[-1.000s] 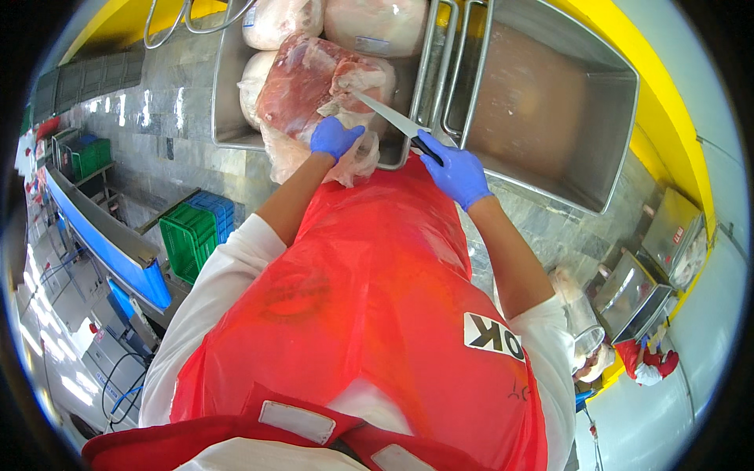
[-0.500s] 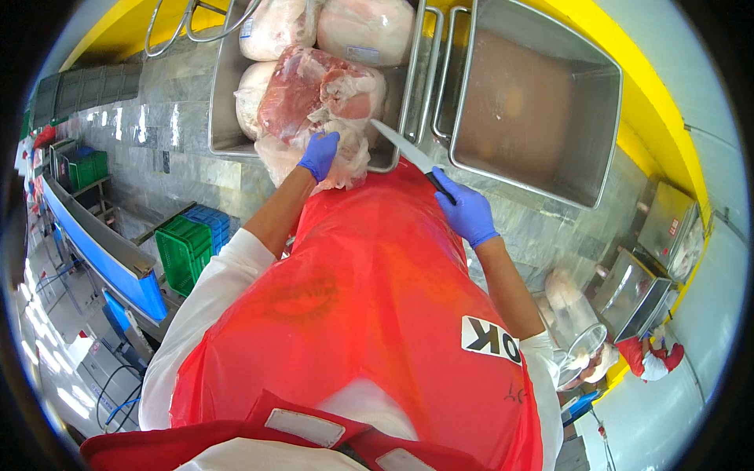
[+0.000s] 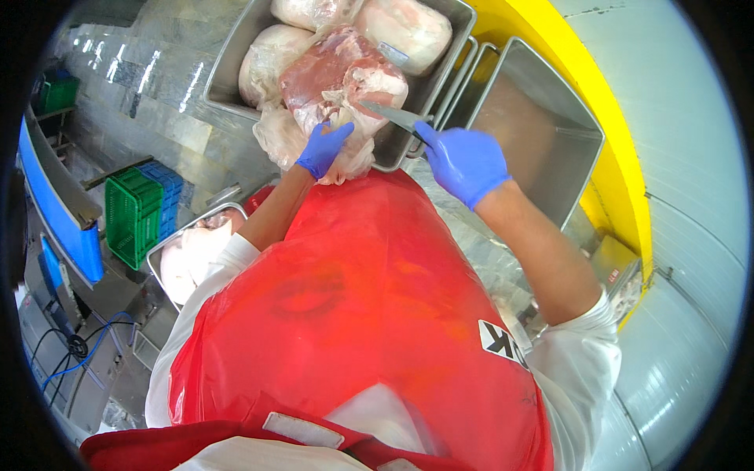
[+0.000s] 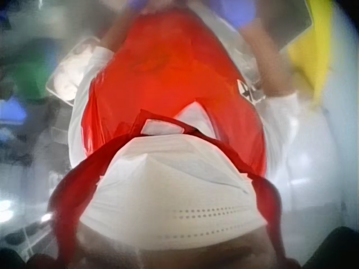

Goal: The person removes vacuum-sealed meat portions from a metal tray, cuts open the plastic packaging with a knife, and trims excess fat and connective tissue from the meat. The trimmed pieces are placed into a second metal tray.

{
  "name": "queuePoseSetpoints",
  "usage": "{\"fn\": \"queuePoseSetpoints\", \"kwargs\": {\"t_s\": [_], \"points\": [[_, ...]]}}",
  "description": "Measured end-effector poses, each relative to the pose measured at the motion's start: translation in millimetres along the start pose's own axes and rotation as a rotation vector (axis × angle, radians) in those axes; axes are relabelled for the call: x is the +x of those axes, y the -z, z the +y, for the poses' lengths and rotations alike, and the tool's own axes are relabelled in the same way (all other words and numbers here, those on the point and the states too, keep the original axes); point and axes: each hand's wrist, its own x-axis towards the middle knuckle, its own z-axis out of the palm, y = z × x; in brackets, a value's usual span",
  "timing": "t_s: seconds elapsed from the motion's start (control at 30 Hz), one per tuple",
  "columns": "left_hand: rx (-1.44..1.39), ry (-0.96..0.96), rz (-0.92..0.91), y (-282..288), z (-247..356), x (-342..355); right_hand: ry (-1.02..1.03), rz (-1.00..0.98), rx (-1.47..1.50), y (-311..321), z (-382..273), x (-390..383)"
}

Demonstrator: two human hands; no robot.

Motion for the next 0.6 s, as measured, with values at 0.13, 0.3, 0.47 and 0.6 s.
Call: {"fn": "queuePoseSetpoints", "kwargs": {"t_s": [0.13,0.3,0.47,0.6], "points": [[0.088,0.056,-0.027,-3,17,-4,0.061,-0.19,-0.161,35,-13,45],[0.115,0.033,-0.017,-6,11,0,0.056,-0.185,-0.156,20,-22,72],[0.3,-0.09,-0.063,3,-7,5,0.061,-0.108,-0.02,-34,31,53],[0.298,0.193,-0.178,0,21,-2,-0.084,-0.135,0.014,-115,84,37]]}}
